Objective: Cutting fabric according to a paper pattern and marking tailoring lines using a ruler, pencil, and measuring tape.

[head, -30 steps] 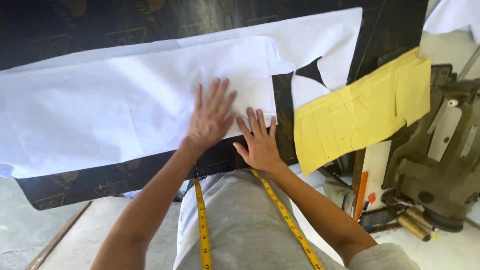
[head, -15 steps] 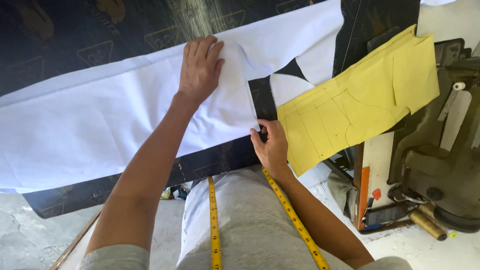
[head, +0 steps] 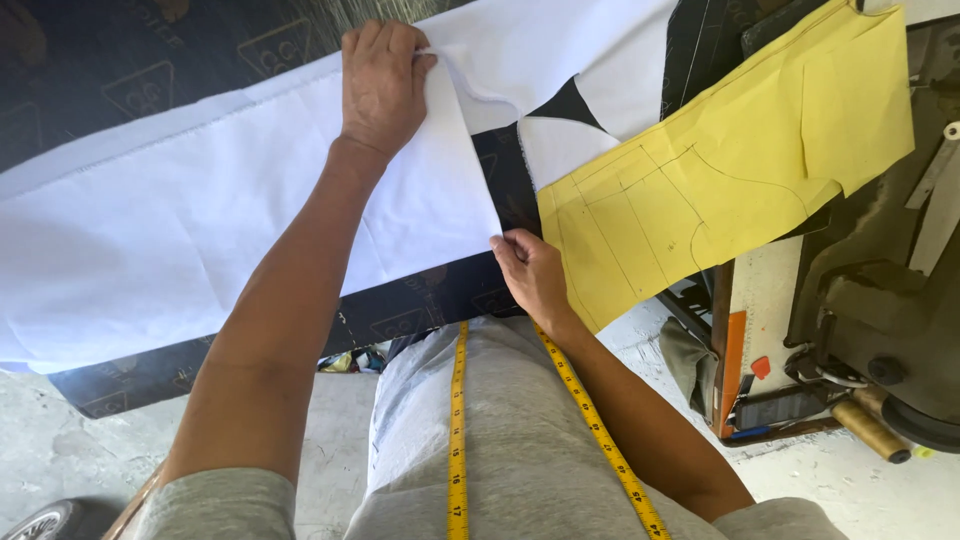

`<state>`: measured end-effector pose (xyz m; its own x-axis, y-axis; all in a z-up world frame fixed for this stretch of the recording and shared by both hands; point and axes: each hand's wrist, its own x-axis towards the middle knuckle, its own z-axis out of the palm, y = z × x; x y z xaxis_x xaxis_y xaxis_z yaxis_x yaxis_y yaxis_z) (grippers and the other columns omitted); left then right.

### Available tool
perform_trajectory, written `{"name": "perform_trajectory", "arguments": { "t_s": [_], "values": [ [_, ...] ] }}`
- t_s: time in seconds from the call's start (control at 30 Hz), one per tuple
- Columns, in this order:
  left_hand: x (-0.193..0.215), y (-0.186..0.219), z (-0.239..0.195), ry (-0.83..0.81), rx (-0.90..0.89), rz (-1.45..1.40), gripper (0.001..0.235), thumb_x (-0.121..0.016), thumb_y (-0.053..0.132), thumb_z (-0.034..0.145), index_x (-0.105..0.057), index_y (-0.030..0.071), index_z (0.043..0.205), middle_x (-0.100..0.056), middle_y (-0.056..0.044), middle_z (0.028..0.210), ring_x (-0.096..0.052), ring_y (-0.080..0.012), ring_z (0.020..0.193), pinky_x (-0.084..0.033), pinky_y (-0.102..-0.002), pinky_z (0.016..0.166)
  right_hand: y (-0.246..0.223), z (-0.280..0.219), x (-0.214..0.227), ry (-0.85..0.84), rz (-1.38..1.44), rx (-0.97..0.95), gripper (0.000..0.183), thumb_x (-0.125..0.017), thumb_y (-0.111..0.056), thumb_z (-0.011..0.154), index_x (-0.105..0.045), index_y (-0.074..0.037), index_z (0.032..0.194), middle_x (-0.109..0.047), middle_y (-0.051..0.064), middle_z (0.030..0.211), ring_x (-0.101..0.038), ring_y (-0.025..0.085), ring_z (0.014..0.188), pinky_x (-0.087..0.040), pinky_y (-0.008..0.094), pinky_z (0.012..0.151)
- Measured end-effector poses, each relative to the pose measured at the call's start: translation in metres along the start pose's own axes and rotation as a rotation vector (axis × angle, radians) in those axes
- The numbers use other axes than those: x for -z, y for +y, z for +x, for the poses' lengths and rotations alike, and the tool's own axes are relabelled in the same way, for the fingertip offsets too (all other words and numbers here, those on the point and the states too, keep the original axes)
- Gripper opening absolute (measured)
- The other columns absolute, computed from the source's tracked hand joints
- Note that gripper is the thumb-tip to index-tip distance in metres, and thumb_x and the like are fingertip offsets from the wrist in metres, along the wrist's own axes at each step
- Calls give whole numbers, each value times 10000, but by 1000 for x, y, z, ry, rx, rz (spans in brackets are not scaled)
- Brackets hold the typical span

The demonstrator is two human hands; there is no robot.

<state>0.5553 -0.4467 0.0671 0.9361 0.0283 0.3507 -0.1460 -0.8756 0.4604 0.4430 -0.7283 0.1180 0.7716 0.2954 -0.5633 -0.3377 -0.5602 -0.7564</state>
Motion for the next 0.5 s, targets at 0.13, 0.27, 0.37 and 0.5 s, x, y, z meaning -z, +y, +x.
{"name": "perform_trajectory", "arguments": {
  "t_s": [0.13,0.27,0.37,0.5],
  "values": [
    [-5,-1,0,-1,-84,158,175,-746,82,932,-581,116,983,-563,-18,917,-490,-248,817,-375,-390,773,-9,-1,0,19,-10,-75,304,-646,-343,988,-710,-80,849,-481,-49,559,-434,66,542,-378,262,522],
    [2,7,-1,19,-37,149,214,-640,180,1030,-584,68,1204,-565,-103,1028,-504,-304,878,-394,-430,811,-22,0,-1,22,65,-183,256,-685,-310,956,-734,-74,869,-591,-31,567,-583,94,523,-488,248,526],
    [22,36,-7,23,85,72,376,-525,245,1122,-508,-6,1401,-513,-230,1401,-567,-418,1222,-295,-607,1170,-26,-3,1,9,105,-195,205,-716,-271,947,-713,-67,919,-475,-54,546,-525,82,535,-498,249,535],
    [19,77,-80,-37,114,96,405,-624,149,1120,-470,65,1484,-428,-209,1592,-400,-385,1509,-197,-655,1263,-19,2,8,-44,86,-176,213,-644,-275,960,-714,-75,977,-622,-9,608,-581,81,587,-487,255,610]
  ]
}}
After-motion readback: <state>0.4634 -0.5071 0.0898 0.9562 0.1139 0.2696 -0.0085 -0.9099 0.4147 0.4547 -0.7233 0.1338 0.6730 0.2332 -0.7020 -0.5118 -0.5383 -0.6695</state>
